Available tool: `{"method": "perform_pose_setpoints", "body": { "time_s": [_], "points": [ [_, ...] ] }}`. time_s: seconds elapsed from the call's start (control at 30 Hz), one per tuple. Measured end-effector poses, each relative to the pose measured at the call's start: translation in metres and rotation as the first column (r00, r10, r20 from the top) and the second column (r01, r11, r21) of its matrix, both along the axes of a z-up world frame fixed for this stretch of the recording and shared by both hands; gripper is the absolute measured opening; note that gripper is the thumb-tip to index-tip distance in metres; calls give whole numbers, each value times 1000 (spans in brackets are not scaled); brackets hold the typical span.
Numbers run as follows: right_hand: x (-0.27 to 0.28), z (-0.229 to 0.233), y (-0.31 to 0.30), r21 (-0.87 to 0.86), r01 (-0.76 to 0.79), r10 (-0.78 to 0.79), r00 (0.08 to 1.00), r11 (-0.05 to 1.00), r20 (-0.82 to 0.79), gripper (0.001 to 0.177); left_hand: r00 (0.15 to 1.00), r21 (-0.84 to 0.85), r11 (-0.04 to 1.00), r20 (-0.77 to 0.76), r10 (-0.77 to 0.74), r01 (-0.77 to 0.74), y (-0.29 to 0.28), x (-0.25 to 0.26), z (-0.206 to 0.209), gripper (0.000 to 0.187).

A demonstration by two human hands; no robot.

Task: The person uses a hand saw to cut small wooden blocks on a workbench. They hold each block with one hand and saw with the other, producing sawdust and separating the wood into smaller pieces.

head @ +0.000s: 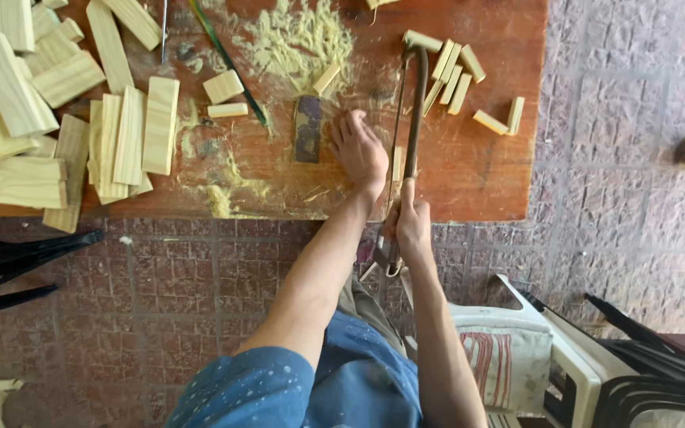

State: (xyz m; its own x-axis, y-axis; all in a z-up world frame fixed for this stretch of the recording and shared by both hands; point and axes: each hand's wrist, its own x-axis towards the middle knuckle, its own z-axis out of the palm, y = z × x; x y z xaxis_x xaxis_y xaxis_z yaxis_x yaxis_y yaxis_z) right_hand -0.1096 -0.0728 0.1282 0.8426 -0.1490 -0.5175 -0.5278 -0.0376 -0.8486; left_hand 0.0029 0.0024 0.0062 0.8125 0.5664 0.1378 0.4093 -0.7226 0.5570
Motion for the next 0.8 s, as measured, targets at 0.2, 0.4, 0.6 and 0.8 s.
{"method": "perform_pose_setpoints", "body": {
  "time_s": [0.2, 0.4, 0.6, 0.8],
  "points": [
    [-122, -12, -10, 63, 74, -64, 988, 995, -143, 95, 999, 33, 999, -44, -7, 9, 2, 6, -16, 16],
    [-8, -27, -5, 34, 77, -77, 997, 996, 0, 90, 1000, 56, 998, -16, -17, 18, 1, -1, -8, 12],
    [-132, -21, -15, 107, 96, -89, 993, 990, -76, 88, 1000, 18, 1000, -1, -14, 14, 0, 3, -2, 13],
    [-30, -7, -13, 45, -31, 29, 998, 999, 55, 84, 998, 39, 999, -51, -22, 24, 2, 0, -1, 13]
  ]
}}
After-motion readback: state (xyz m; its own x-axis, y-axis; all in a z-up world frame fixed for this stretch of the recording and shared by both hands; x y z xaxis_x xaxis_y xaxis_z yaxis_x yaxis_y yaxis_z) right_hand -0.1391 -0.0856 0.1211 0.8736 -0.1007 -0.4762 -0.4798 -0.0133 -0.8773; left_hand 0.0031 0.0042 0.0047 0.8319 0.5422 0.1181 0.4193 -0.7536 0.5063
